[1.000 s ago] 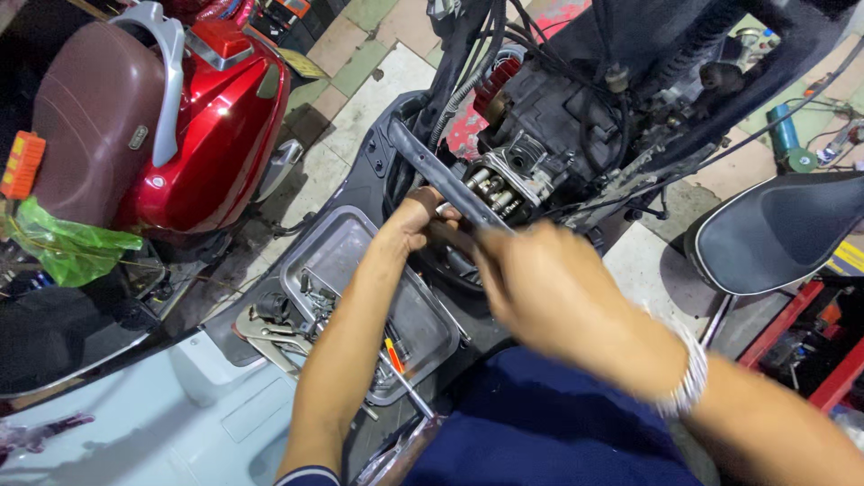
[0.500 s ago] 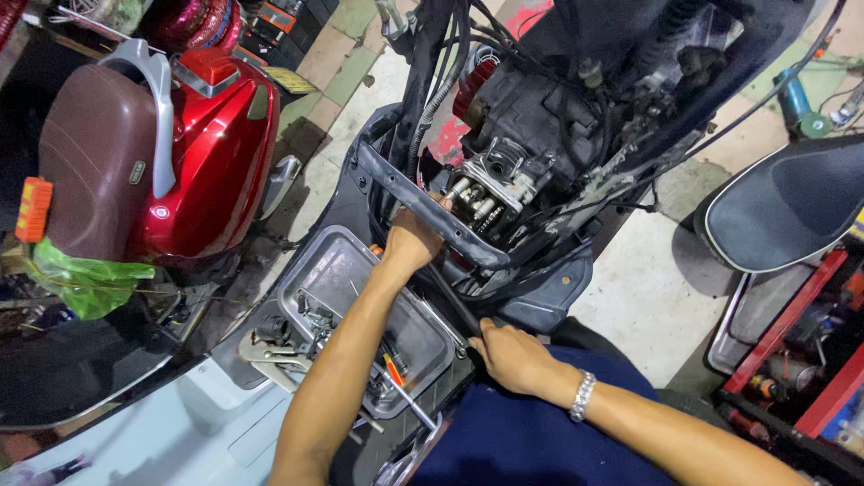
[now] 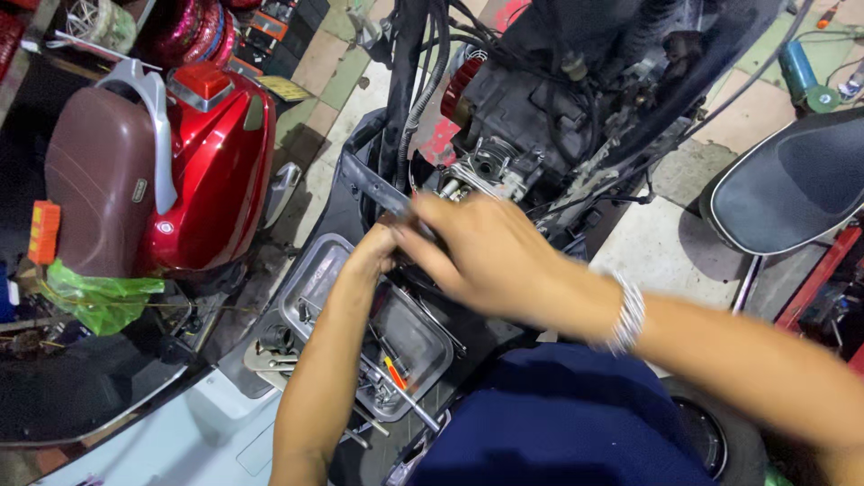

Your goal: The person repairs a motorcycle engine by using tools to adjust components inside the open engine block and handling metal parts from a tray.

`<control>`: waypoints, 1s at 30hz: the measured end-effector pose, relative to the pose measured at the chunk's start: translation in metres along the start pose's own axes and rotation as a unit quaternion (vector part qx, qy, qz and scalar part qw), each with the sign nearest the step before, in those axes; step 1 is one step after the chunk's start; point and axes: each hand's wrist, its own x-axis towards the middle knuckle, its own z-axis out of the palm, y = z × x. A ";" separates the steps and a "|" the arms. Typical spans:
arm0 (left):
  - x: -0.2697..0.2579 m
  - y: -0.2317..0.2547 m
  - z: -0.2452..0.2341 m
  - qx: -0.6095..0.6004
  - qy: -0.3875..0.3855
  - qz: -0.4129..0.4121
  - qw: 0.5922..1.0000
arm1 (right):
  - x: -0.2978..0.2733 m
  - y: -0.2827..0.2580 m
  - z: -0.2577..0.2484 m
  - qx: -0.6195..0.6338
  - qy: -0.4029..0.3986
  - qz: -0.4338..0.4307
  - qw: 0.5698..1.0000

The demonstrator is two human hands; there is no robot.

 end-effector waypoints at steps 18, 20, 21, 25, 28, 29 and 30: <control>0.021 -0.016 -0.021 -0.294 -0.287 -0.028 0.911 | 0.150 0.015 0.036 -0.040 -0.014 -0.078 0.996; 0.030 -0.023 -0.026 -0.283 -0.353 0.002 0.892 | 0.149 0.012 0.030 -0.025 -0.011 -0.078 0.997; 0.036 -0.029 -0.027 -0.298 -0.314 -0.017 0.901 | 0.146 0.008 0.027 -0.059 -0.014 -0.085 0.995; 0.057 -0.042 -0.034 -0.299 -0.287 -0.024 0.910 | 0.104 -0.002 0.010 -0.255 0.001 -0.187 0.949; 0.043 -0.034 -0.033 -0.230 -0.217 0.019 0.949 | 0.063 -0.027 0.014 -0.364 -0.128 -0.146 0.911; 0.037 -0.028 -0.029 -0.192 -0.187 0.030 0.963 | 0.050 -0.037 0.021 -0.391 -0.121 -0.134 0.903; 0.031 -0.023 -0.024 -0.136 -0.150 0.035 0.979 | 0.040 -0.037 0.023 -0.386 -0.149 -0.111 0.904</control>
